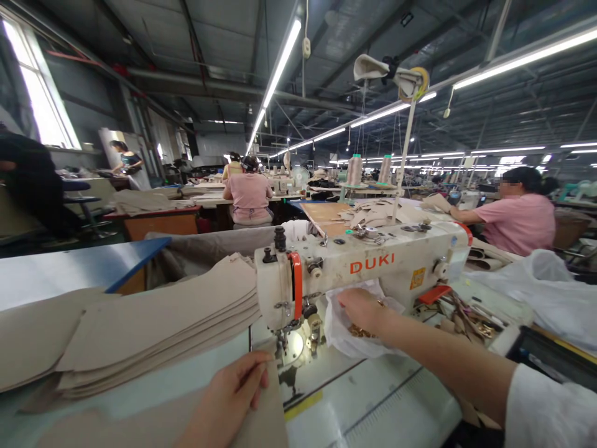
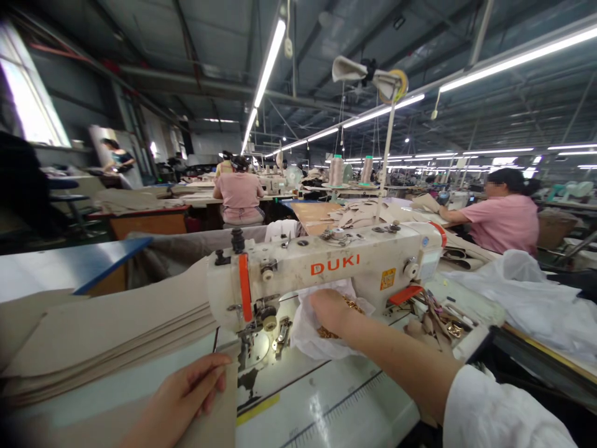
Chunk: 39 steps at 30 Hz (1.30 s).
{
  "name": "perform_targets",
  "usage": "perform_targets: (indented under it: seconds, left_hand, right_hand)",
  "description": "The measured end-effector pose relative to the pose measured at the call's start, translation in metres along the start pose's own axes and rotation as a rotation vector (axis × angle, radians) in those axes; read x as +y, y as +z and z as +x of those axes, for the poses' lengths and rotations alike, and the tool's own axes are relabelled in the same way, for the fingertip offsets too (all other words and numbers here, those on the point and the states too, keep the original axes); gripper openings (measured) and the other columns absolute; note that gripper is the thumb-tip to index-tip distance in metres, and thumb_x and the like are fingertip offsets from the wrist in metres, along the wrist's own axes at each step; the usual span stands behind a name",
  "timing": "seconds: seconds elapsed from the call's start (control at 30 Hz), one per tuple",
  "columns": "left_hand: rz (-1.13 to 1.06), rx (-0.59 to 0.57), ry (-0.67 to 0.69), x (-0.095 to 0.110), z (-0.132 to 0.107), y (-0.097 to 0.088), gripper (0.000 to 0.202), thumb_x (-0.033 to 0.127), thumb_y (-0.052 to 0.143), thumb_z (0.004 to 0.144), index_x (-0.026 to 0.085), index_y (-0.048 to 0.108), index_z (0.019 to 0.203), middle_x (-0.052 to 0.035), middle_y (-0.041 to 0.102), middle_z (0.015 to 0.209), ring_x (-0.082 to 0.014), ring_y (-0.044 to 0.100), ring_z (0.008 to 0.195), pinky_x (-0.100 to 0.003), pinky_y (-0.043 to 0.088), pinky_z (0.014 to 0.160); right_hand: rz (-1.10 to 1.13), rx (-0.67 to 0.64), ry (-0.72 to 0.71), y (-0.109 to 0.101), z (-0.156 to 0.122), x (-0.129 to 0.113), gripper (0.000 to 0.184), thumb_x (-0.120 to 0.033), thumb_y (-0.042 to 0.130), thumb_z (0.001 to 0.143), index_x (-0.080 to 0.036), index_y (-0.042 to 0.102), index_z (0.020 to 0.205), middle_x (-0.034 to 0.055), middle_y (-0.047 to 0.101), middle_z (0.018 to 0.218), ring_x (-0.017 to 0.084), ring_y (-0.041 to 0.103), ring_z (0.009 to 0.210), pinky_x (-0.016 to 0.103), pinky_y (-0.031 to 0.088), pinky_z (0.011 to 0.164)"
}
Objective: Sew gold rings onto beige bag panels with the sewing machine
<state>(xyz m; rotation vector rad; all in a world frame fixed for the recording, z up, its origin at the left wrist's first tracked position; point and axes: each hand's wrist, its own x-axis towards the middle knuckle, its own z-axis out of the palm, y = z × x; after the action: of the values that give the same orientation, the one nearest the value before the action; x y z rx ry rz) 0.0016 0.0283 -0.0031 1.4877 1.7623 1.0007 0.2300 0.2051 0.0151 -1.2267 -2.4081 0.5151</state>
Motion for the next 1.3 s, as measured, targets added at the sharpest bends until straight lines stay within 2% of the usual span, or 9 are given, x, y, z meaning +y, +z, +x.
perform_targets:
  seconds: [0.1,0.2,0.27,0.33,0.43,0.5,0.73,1.0,1.3]
  left_hand:
    - [-0.01,0.0,0.016,0.0,-0.001,0.0,0.033,0.048,0.042,0.075,0.02,0.06,0.078,0.0014,0.06,0.064,-0.0143,0.053,0.047,-0.025,0.041,0.049]
    - [-0.024,-0.007,0.021,-0.002,-0.003,0.0,0.033,0.048,0.043,0.076,0.02,0.061,0.079,0.0016,0.06,0.063,-0.0145,0.053,0.048,-0.025,0.041,0.051]
    - [-0.024,-0.019,0.018,-0.003,-0.003,0.0,0.032,0.047,0.043,0.076,0.02,0.061,0.077,0.0017,0.061,0.062,-0.0144,0.053,0.048,-0.025,0.041,0.052]
    - [-0.027,-0.025,0.019,-0.002,-0.004,0.001,0.03,0.045,0.043,0.075,0.02,0.06,0.077,0.0016,0.061,0.064,-0.0143,0.053,0.049,-0.025,0.042,0.052]
    - [-0.023,-0.024,0.027,0.0,-0.007,0.0,0.029,0.043,0.041,0.076,0.02,0.059,0.075,0.0008,0.062,0.065,-0.0151,0.055,0.051,-0.026,0.042,0.054]
    - [-0.017,-0.023,0.021,0.001,-0.01,-0.001,0.028,0.042,0.041,0.076,0.02,0.058,0.072,0.0002,0.062,0.064,-0.0159,0.056,0.053,-0.026,0.042,0.055]
    - [-0.127,-0.007,-0.001,0.003,-0.022,0.0,0.024,0.039,0.044,0.073,0.02,0.058,0.073,0.0004,0.061,0.064,-0.0159,0.056,0.056,-0.026,0.042,0.056]
    - [-0.259,0.024,0.02,0.008,-0.032,0.009,0.027,0.045,0.052,0.077,0.019,0.058,0.072,-0.0005,0.064,0.064,-0.0146,0.058,0.057,-0.026,0.042,0.057]
    - [-0.412,0.016,-0.041,0.004,-0.024,0.007,0.032,0.05,0.059,0.072,0.018,0.055,0.072,0.0001,0.065,0.063,-0.013,0.057,0.052,-0.024,0.04,0.051]
  right_hand:
    - [0.112,0.059,0.017,-0.008,-0.007,0.001,0.017,-0.005,0.057,0.07,-0.014,0.06,0.057,0.0086,0.067,0.067,0.024,0.061,0.074,0.034,0.042,0.071]
    - [0.249,0.068,-0.002,-0.014,-0.024,-0.004,0.009,-0.021,0.064,0.076,-0.015,0.064,0.069,0.0062,0.068,0.072,0.02,0.063,0.071,0.032,0.046,0.068]
    - [0.394,0.049,-0.019,-0.014,-0.038,-0.009,0.019,-0.035,0.068,0.075,-0.016,0.066,0.075,0.0054,0.069,0.074,0.019,0.064,0.07,0.031,0.048,0.066]
    - [0.7,0.003,-0.006,-0.011,-0.052,-0.017,0.029,-0.043,0.074,0.068,-0.017,0.067,0.077,0.0048,0.07,0.075,0.018,0.066,0.071,0.031,0.049,0.067]
    - [1.177,-0.091,0.095,-0.007,-0.066,-0.03,0.032,-0.039,0.084,0.056,-0.017,0.068,0.074,0.0037,0.07,0.076,0.018,0.067,0.074,0.03,0.05,0.071]
    - [1.307,-0.126,0.161,-0.005,-0.072,-0.04,0.032,-0.033,0.087,0.052,-0.017,0.068,0.071,0.003,0.07,0.076,0.017,0.067,0.075,0.029,0.05,0.073]
    - [1.443,-0.193,0.247,0.006,-0.083,-0.066,0.033,-0.03,0.089,0.049,-0.016,0.069,0.071,0.003,0.07,0.076,0.016,0.068,0.073,0.027,0.051,0.072]
    - [1.501,-0.187,0.374,0.056,-0.078,-0.097,0.04,-0.034,0.09,0.043,-0.014,0.066,0.067,0.0013,0.068,0.065,0.014,0.067,0.065,0.023,0.051,0.065]
    - [1.573,-0.227,0.369,0.072,-0.069,-0.101,0.036,-0.036,0.089,0.047,-0.013,0.067,0.065,-0.002,0.062,0.056,0.006,0.055,0.047,0.017,0.043,0.049]
